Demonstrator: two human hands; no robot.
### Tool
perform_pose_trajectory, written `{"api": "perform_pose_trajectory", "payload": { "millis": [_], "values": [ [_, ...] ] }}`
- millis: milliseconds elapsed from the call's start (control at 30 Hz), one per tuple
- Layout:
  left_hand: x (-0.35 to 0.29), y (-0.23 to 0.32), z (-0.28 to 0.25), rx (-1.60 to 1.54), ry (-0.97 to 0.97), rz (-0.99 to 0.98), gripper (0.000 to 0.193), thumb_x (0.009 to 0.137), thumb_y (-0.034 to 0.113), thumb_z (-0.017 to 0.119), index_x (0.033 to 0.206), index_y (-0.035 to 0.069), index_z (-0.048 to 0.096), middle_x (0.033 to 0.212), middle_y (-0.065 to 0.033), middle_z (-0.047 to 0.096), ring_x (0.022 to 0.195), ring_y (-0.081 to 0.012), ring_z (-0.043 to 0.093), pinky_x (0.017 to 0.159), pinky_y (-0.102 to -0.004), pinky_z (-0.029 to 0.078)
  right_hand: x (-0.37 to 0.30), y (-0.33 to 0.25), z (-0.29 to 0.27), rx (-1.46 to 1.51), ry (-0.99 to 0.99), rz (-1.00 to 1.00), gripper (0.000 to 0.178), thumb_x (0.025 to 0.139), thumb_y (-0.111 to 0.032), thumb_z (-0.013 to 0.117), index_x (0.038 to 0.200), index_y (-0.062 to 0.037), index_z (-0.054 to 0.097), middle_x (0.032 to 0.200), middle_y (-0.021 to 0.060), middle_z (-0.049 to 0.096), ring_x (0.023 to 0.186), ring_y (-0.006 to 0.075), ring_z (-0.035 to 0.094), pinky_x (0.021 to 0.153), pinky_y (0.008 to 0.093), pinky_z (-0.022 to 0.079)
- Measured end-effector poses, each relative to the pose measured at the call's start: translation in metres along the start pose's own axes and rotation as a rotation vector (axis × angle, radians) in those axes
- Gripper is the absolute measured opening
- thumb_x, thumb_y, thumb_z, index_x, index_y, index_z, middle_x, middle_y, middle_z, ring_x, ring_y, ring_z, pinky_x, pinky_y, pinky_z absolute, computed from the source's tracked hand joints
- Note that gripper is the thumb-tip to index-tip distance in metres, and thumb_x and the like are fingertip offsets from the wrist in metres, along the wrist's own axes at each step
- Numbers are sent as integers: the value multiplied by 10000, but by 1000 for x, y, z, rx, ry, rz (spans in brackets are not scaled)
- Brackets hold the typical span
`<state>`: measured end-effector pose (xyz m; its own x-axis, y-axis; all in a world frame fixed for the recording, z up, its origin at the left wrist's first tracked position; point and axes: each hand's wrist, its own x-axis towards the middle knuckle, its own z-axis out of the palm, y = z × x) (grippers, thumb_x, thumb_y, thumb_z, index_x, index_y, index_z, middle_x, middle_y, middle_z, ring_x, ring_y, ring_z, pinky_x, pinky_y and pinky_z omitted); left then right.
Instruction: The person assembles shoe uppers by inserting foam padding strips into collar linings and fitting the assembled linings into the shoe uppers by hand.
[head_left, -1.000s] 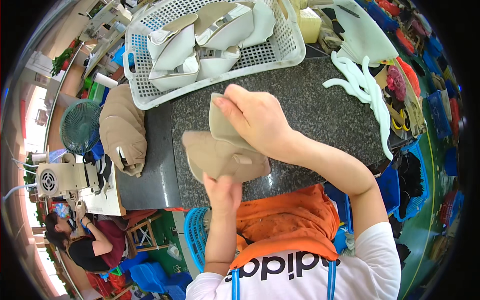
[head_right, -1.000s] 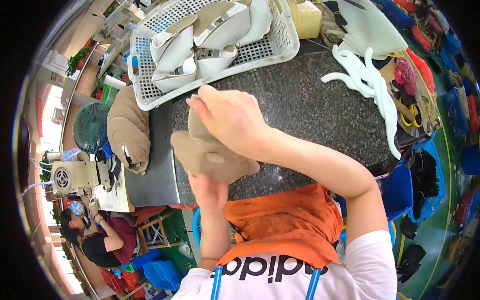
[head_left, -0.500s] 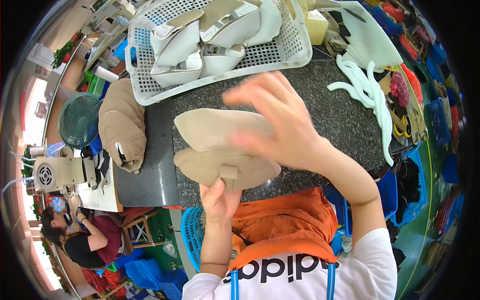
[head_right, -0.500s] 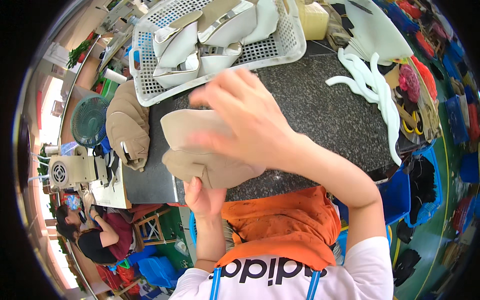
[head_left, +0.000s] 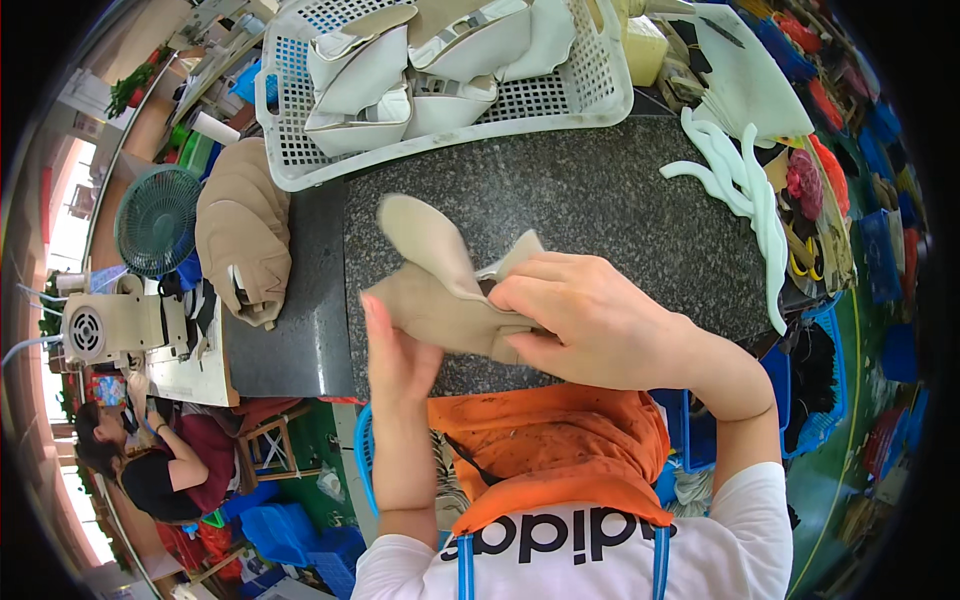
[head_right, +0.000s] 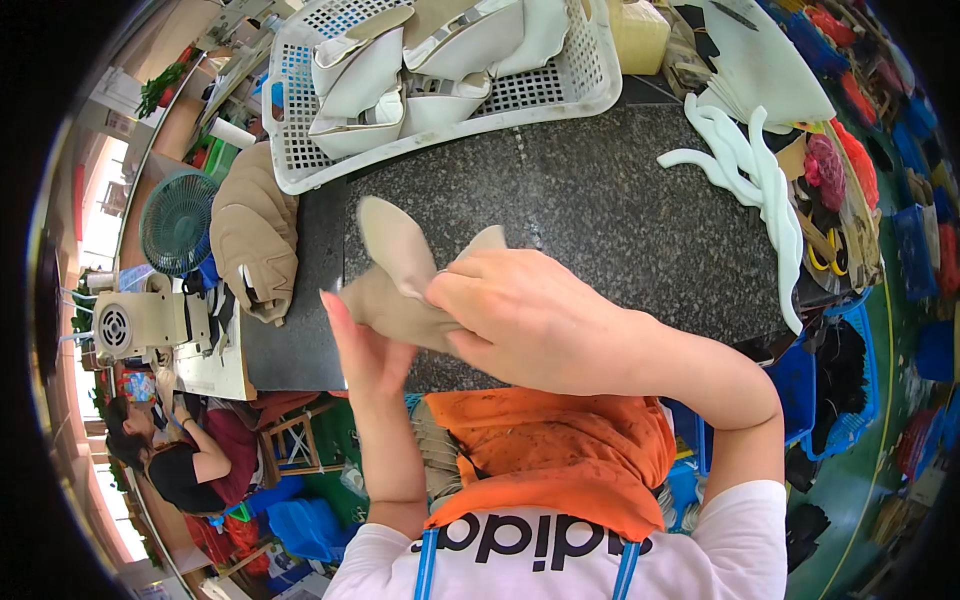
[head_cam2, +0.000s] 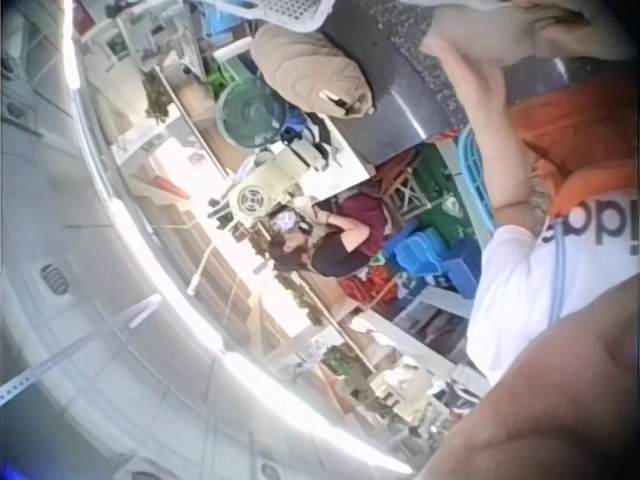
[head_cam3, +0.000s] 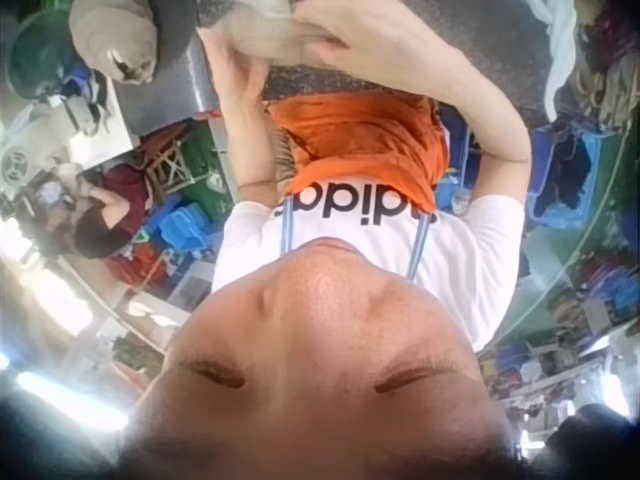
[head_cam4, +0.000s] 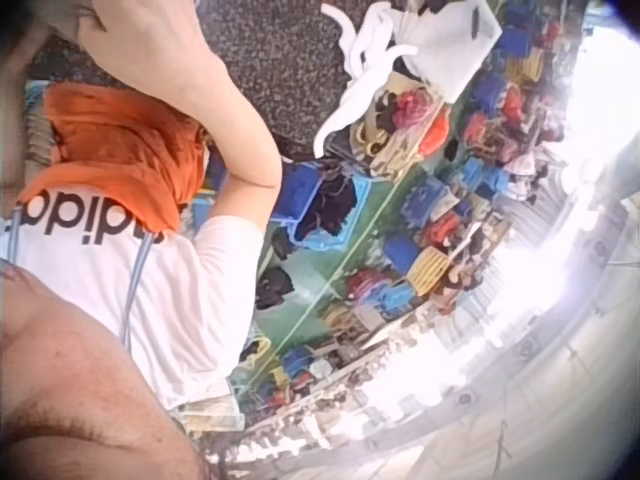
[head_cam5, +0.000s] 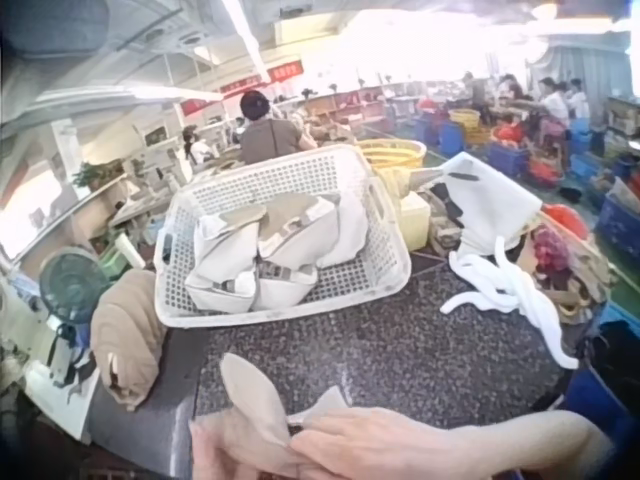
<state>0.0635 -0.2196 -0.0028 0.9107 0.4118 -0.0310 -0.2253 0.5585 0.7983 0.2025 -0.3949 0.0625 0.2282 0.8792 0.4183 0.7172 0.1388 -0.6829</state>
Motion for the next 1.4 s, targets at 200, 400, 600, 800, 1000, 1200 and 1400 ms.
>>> {"api": "perform_pose_trajectory", "payload": {
  "millis": [200,400,600,800,1000,1200,1400],
  "values": [
    [0,-5,33,-465,-10,65,646,947,388,497,1429,29,259,1450,-153,355,1332,-318,352,1099,-511,289,-17,40,13,-148,-21,15,283,754,-101,623,1015,0,579,801,150,607,812,340,591,744,429,480],
    [-13,-43,36,-61,33,46,597,921,236,546,1422,51,280,1420,-130,389,1315,-307,377,1093,-497,308,-6,34,8,713,65,277,513,820,-176,689,1275,-11,519,877,74,671,918,119,623,788,306,502],
    [-11,-36,34,-223,-141,-51,747,807,219,637,1429,49,260,1408,-131,391,1324,-318,359,1107,-508,278,14,49,45,511,417,372,218,868,-185,629,822,28,649,589,52,582,586,69,464,534,298,425],
    [-3,-23,19,-397,65,-11,604,886,171,525,1420,32,279,1428,-140,378,1327,-318,357,1116,-506,258,14,67,15,932,-49,282,540,811,-36,644,1312,-11,444,1126,72,604,963,99,589,856,278,482],
    [-8,-34,16,-437,-86,-21,507,987,213,366,1444,35,237,1487,-141,298,1381,-319,263,1142,-513,186,10,49,27,368,191,322,558,740,-9,635,1265,-16,448,1041,147,615,979,273,593,856,354,478],
    [-8,-21,37,-473,72,21,510,995,214,347,1455,40,213,1509,-142,252,1391,-316,240,1146,-508,176,4,37,37,-388,822,-108,547,659,-32,741,1168,-7,542,894,101,609,784,302,607,736,353,503],
    [-21,-20,45,-888,51,-40,515,997,231,344,1456,40,214,1510,-141,249,1391,-318,238,1144,-505,182,-14,34,44,-285,415,-122,237,717,-96,727,919,-24,624,837,85,583,697,257,594,606,330,508]
  ]
}}
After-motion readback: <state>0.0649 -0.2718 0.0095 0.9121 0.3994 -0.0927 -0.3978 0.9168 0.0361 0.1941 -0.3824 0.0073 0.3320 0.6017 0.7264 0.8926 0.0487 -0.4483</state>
